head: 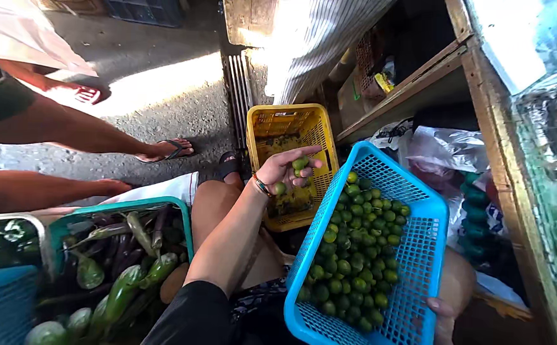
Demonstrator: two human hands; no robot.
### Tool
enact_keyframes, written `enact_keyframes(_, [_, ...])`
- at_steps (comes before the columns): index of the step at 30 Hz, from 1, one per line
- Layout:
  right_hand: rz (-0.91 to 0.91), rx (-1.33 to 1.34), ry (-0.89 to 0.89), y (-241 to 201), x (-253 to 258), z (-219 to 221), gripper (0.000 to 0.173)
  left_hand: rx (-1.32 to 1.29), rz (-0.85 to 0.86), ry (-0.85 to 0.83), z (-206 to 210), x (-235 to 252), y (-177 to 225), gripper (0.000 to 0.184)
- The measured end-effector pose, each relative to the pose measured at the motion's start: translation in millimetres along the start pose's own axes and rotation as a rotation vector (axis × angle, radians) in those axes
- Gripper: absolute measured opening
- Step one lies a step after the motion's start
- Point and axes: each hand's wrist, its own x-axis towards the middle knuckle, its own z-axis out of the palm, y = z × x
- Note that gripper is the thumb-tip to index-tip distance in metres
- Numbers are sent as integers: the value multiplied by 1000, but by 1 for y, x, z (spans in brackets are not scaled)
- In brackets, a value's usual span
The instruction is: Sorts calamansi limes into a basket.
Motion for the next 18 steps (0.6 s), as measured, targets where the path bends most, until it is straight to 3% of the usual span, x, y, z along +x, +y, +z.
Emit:
enact_keyframes(2, [-35, -28, -45, 1, 4, -2, 35, -102, -35, 198, 6, 9, -1, 49])
enact_keyframes(4, [-37, -11, 18, 4, 0, -6, 32, -214, -51, 421, 6, 25, -4, 43])
enact_keyframes(7, [-29, 29, -6, 10, -1, -16, 34, -324, -14, 689, -21, 59, -8, 39])
enact_keyframes(11, [-59, -3, -61, 6, 3, -13, 39, -213, -85, 1009, -67, 86, -14, 58])
enact_keyframes(15, [-22, 62, -23, 11, -2, -27, 39, 267, -239, 1088, -84, 98, -26, 84])
enact_keyframes(18, [0, 59, 73, 5, 3, -6, 31, 452, -195, 1102, -82, 98, -31, 83])
